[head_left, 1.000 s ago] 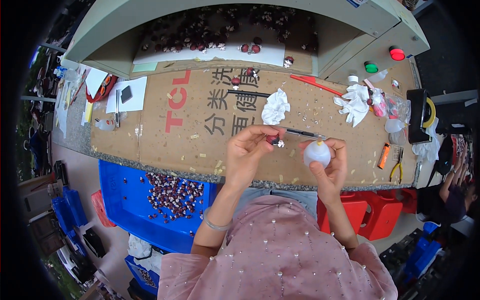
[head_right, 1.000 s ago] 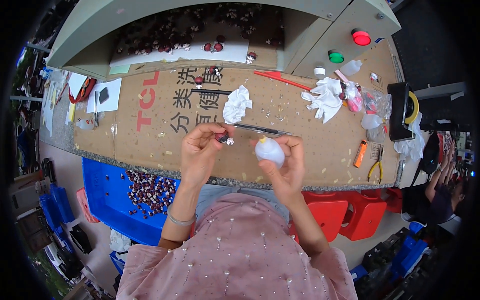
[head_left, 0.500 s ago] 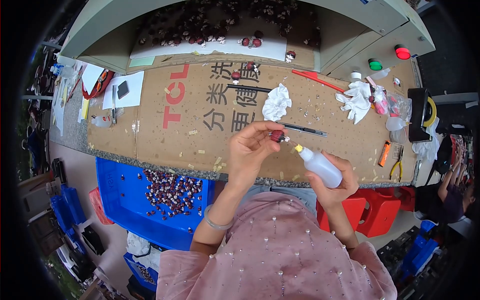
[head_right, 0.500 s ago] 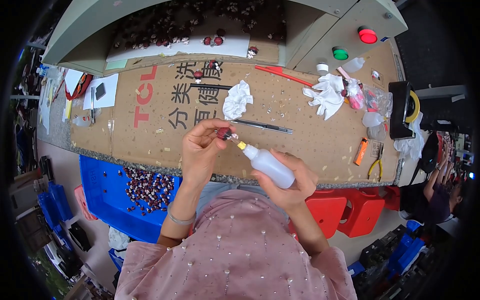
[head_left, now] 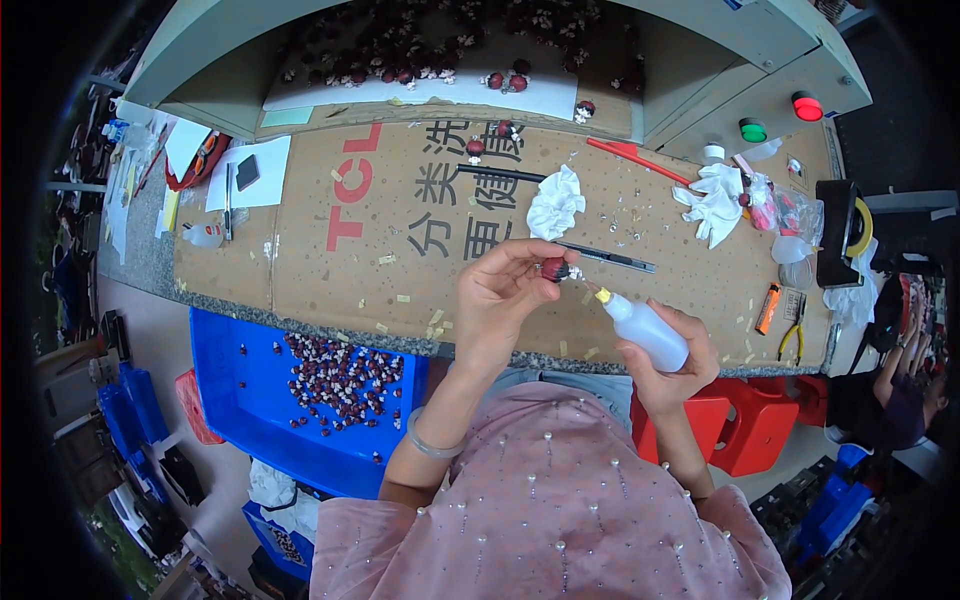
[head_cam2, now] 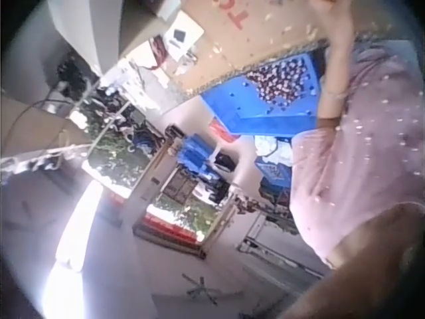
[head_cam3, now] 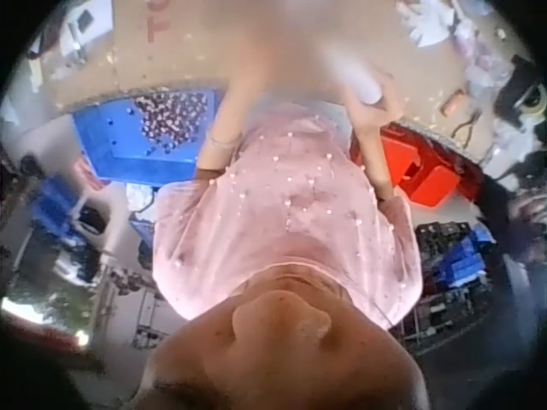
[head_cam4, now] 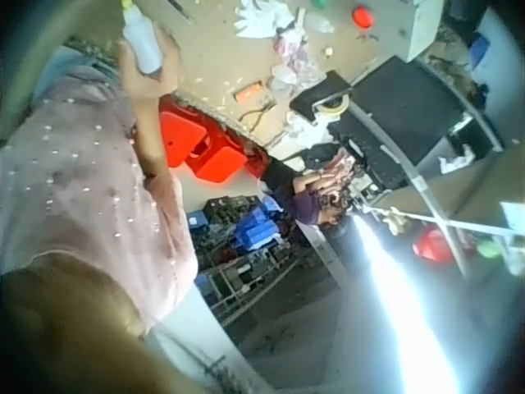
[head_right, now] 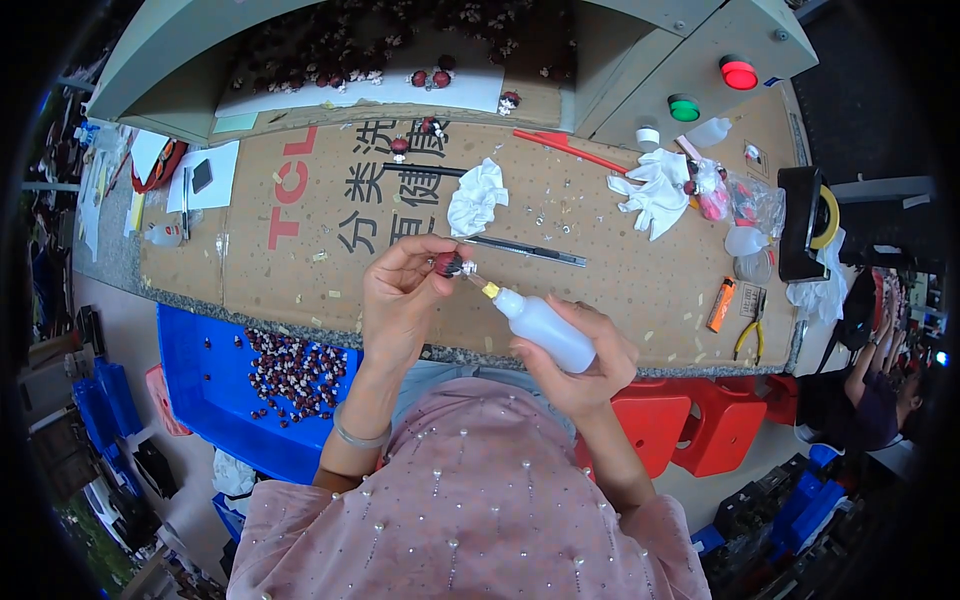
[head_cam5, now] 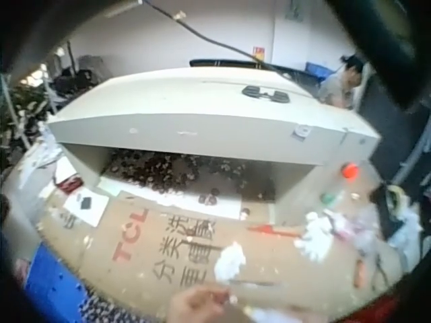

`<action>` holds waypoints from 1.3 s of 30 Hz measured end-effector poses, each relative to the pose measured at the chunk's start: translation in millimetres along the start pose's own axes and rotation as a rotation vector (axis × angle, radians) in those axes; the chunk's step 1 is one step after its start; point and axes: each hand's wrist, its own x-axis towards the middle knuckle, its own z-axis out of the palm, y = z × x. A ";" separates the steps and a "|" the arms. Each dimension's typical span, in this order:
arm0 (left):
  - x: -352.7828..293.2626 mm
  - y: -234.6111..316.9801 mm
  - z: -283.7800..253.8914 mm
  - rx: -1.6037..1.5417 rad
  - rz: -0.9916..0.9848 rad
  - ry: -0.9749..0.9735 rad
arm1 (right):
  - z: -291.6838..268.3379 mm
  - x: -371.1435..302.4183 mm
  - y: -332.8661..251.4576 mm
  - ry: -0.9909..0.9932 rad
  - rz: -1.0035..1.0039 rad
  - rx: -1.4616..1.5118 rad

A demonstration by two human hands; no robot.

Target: The person assembles miniature figurines by applying glue from a bottle onto figurine heads and pressing small figurine pieces together by hand.

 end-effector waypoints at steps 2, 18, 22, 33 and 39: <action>-0.2 0.7 0.2 0.005 0.003 0.001 | -0.3 -0.7 0.8 -0.005 -0.006 -0.002; -2.5 -0.8 0.5 -0.021 -0.013 0.001 | 3.0 1.6 2.9 -0.025 -0.148 -0.044; -3.2 -0.6 1.2 -0.022 -0.026 0.009 | 3.6 3.5 1.6 -0.022 -0.194 -0.058; -2.8 -2.0 1.3 -0.008 -0.016 0.006 | 4.1 4.9 1.8 -0.029 -0.209 -0.053; -1.8 -6.0 -2.5 0.038 0.096 -0.002 | -1.3 -3.5 4.8 0.065 -0.060 0.000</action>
